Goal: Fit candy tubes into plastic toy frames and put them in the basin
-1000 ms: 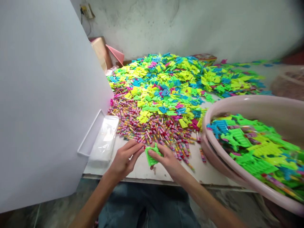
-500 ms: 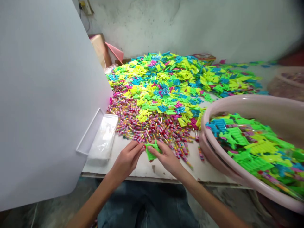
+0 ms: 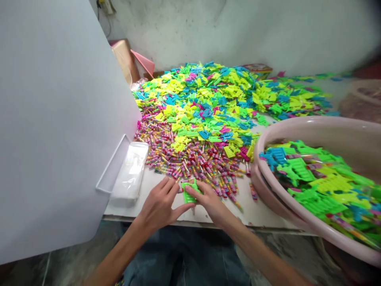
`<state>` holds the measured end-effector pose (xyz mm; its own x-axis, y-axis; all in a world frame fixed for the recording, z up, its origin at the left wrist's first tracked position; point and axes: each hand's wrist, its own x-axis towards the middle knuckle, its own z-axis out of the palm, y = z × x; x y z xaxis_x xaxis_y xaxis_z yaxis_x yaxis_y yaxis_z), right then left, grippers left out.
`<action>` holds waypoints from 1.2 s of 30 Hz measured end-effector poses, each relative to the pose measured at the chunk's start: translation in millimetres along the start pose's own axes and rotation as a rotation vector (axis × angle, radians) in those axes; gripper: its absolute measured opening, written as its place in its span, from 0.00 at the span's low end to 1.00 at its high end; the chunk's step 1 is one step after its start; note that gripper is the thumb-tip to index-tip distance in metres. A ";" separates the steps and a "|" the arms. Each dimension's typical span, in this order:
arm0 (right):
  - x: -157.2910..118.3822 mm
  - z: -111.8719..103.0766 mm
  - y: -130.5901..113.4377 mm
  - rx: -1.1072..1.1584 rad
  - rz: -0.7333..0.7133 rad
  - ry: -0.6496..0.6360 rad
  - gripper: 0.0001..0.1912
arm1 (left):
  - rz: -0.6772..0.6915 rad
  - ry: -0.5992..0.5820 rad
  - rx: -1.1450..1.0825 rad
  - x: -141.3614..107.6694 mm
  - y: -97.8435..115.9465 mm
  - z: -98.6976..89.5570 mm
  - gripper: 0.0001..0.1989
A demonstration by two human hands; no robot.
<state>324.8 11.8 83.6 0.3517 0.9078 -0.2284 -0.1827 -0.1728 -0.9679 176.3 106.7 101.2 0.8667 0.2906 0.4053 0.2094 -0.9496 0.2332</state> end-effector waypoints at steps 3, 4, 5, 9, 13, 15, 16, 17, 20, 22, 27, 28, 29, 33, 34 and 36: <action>-0.5 -1.1 1.4 0.030 0.036 0.011 0.17 | -0.008 0.019 -0.031 -0.8 -1.4 6.2 0.16; -0.6 -1.4 1.6 0.052 0.051 0.004 0.18 | -0.006 0.026 -0.040 -0.5 -0.9 8.3 0.15; -0.8 -1.6 1.6 0.084 0.066 -0.007 0.18 | 0.001 0.028 -0.048 0.2 0.0 10.2 0.15; -1.5 -8.2 -1.8 0.167 0.081 -0.025 0.20 | -0.021 0.028 -0.096 5.4 4.7 12.1 0.14; -3.7 -39.7 -14.5 0.187 0.040 0.040 0.19 | -0.139 0.118 -0.221 10.3 -7.0 13.3 0.21; -6.8 -63.2 -23.8 0.302 -0.043 0.165 0.18 | -0.232 0.200 -0.244 12.2 -22.6 20.0 0.18; -8.5 -74.6 -28.0 0.379 -0.114 0.237 0.19 | -0.273 0.232 -0.219 13.0 -31.7 25.4 0.16; -10.2 -84.7 -31.3 0.444 -0.197 0.302 0.20 | -0.303 0.248 -0.165 13.8 -40.9 31.7 0.15; -11.2 -100.7 -32.0 0.481 -0.374 0.340 0.30 | -0.307 0.179 0.068 15.8 -63.2 52.5 0.19; -5.4 -98.4 -25.4 0.408 -0.405 0.240 0.37 | -0.304 0.127 0.194 16.4 -70.4 63.4 0.23; 41.9 -69.9 -16.9 -0.184 -0.458 0.148 0.21 | -0.328 0.134 0.283 15.1 -72.3 72.1 0.18; 56.4 -63.4 -19.6 -0.352 -0.481 0.181 0.17 | -0.327 0.145 0.285 14.7 -72.4 72.0 0.16; 71.9 -57.1 -23.2 -0.509 -0.521 0.200 0.15 | -0.324 0.156 0.285 14.3 -72.7 71.9 0.15; 133.4 -34.0 -36.5 -0.815 -0.608 0.147 0.14 | -0.285 0.211 0.260 13.8 -75.6 73.5 0.14; 146.0 -29.1 -38.0 -0.841 -0.607 0.125 0.15 | -0.276 0.225 0.251 13.7 -76.2 74.1 0.14; 164.9 -21.6 -39.3 -0.884 -0.589 0.089 0.17 | -0.269 0.257 0.232 13.1 -76.9 74.7 0.13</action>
<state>409.8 160.0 81.7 0.2400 0.9137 0.3280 0.7569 0.0354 -0.6526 205.4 174.8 22.5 0.6331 0.5229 0.5707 0.5338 -0.8289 0.1672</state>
